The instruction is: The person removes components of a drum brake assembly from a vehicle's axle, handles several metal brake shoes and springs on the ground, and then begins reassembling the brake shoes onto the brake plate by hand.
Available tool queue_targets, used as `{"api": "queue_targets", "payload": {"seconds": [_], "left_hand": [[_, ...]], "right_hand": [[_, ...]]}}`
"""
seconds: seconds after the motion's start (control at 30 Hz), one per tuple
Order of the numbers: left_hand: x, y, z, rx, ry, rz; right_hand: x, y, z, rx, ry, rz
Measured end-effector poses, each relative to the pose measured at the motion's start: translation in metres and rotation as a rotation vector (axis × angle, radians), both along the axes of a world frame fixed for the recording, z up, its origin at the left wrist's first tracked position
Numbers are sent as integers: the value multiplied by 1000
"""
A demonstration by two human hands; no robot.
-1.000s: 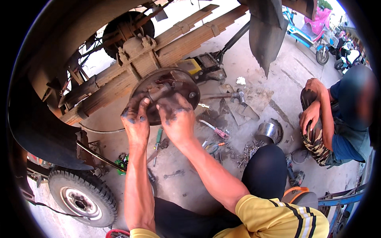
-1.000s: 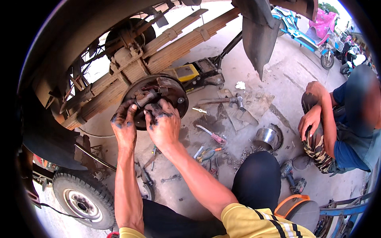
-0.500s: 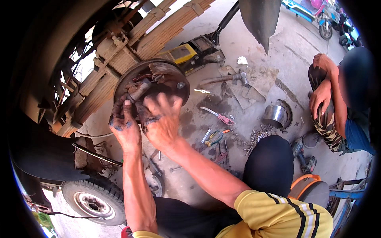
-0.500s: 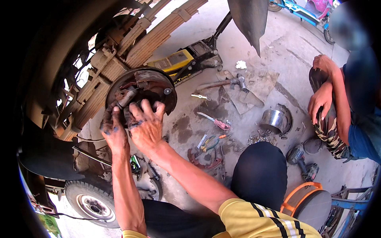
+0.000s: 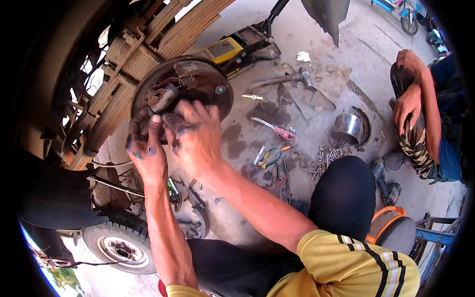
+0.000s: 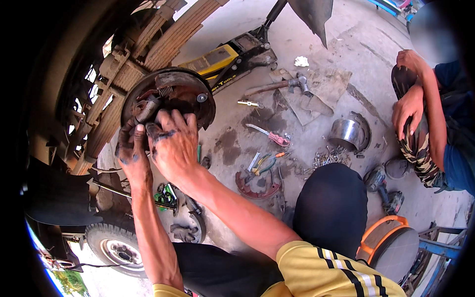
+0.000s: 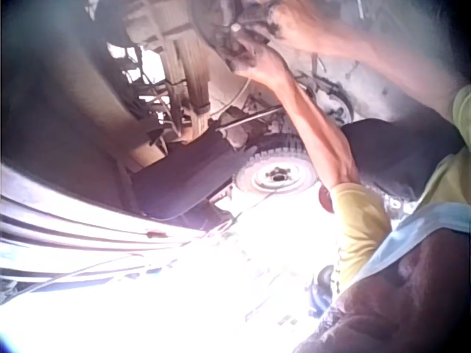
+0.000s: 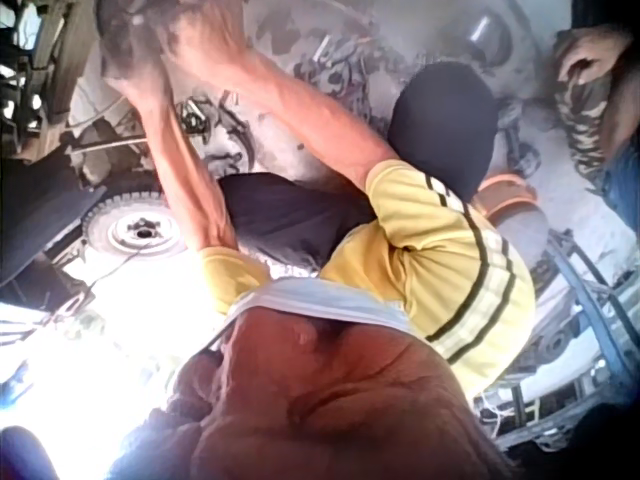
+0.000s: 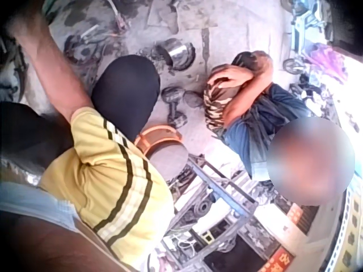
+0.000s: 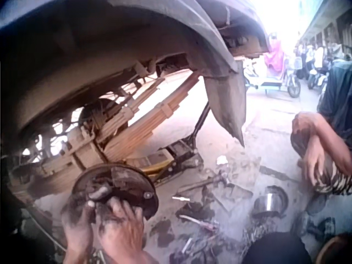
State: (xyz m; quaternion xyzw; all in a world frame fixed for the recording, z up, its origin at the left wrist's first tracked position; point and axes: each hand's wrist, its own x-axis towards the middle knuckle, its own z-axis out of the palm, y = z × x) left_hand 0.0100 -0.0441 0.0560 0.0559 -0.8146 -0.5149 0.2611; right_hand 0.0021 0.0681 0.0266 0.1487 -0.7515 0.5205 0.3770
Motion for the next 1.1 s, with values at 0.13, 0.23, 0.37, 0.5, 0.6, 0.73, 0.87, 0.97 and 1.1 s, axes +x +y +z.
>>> {"api": "queue_targets", "payload": {"seconds": [0.13, 0.23, 0.37, 0.5, 0.6, 0.73, 0.87, 0.97, 1.1], "left_hand": [[-1, 3, -5, -42, 56, -11], [-1, -3, -16, -138, 155, -2], [-3, 1, -21, -183, 152, 8], [2, 6, -21, -179, 142, 26], [-4, 8, -28, -91, 210, 27], [-8, -2, -24, -476, 201, 125], [-6, -2, -25, -213, 240, 111], [-2, -8, -23, -255, 121, 52], [0, -15, -18, -136, 171, -81]], "right_hand": [[-4, 2, -1, -78, -67, 49], [-1, 0, -2, -125, -41, 68], [-7, -1, -11, -179, -5, 83], [-6, -4, -9, -145, -84, 21], [-10, 0, -8, -166, -116, 51], [-18, -1, -8, -173, -196, 75], [-15, 12, 4, -202, -245, 116], [6, 16, 12, -342, -220, 149], [37, -1, 13, -649, -367, 354]]}}
